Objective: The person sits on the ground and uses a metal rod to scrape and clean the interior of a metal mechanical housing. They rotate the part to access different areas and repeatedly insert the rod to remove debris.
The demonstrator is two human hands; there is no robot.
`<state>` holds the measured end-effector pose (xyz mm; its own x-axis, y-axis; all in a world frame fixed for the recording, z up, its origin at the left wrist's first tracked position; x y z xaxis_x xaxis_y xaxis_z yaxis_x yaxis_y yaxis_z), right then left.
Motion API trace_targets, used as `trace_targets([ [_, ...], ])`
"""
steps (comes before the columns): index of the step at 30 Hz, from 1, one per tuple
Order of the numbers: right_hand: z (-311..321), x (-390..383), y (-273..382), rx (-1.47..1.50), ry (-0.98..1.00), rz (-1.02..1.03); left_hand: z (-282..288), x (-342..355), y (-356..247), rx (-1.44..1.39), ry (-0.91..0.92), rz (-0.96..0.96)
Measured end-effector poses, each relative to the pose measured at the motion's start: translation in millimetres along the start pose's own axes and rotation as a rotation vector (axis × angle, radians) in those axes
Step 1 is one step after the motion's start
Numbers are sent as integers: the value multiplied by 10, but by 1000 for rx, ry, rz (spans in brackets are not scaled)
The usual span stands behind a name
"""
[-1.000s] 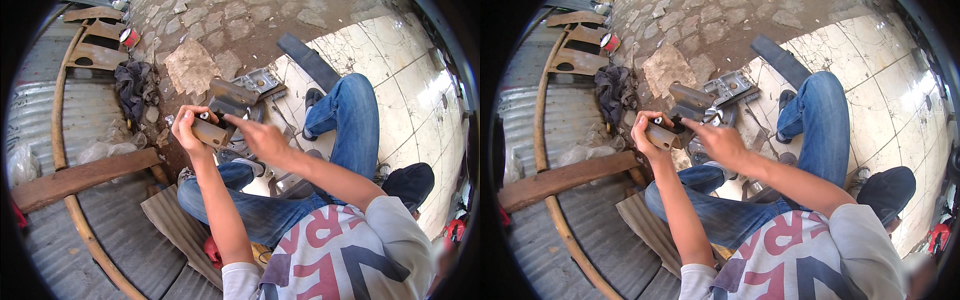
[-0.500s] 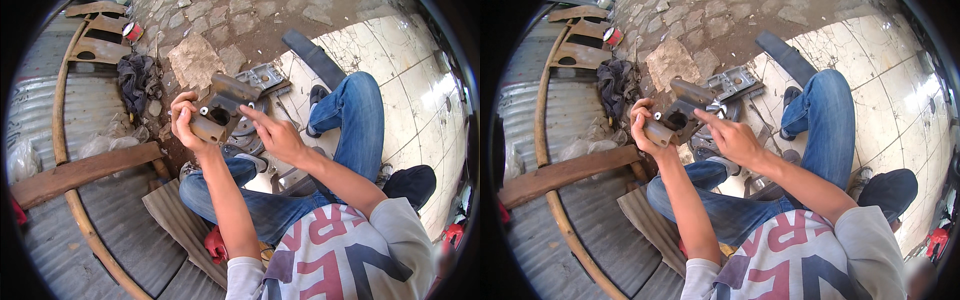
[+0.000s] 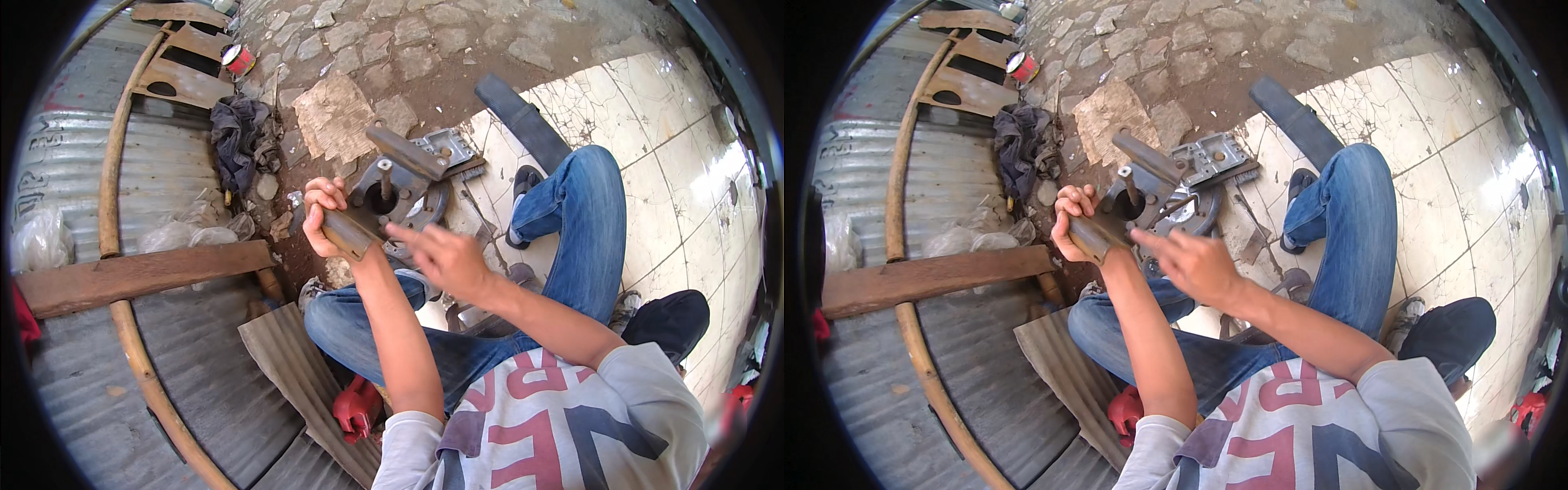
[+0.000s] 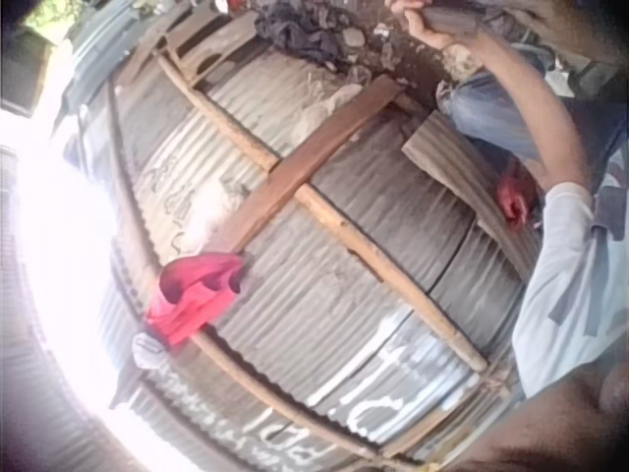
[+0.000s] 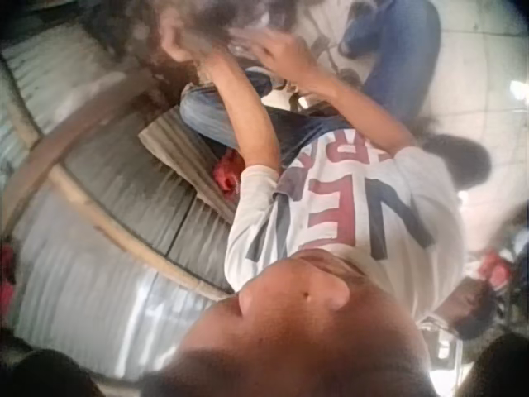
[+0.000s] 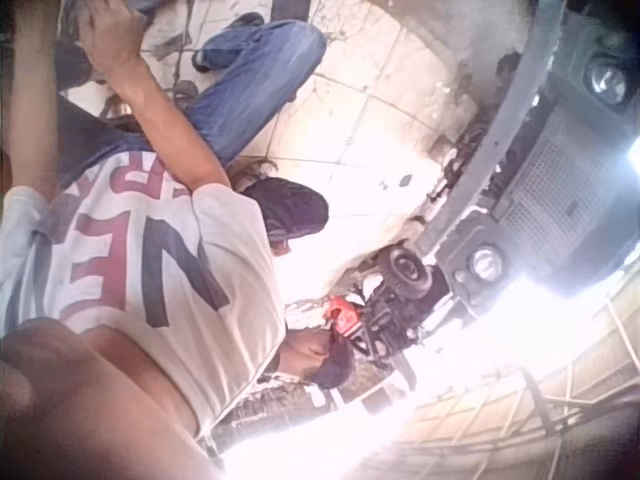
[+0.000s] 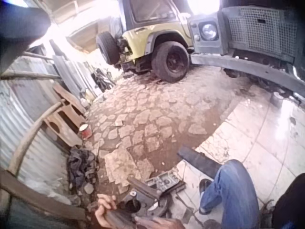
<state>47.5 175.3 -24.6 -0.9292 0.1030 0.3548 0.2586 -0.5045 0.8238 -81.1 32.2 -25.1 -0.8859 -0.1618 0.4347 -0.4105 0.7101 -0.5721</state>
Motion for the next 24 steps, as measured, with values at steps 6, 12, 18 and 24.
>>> trace_targets([
  [6,115,-17,74,-104,67,7,-75,-35,168,36,16,-34],
  [12,64,114,65,-103,110,-110,-198,-94,234,144,-2,-72],
  [18,25,137,91,-38,212,-175,-277,-146,208,186,-129,-69],
  [24,62,127,100,119,464,-323,-116,-131,122,142,-105,-95],
])
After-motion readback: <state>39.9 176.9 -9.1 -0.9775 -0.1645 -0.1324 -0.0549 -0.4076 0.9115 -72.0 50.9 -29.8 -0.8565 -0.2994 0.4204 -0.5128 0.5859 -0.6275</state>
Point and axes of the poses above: each hand's wrist, its own x-axis towards the middle knuckle, its own z-axis out of the back of the hand, y = z × x, the point moved 6 cm from there along x, towards the middle knuckle, and after that the axes turned 4 degrees about -z, right-handed, at the moved point
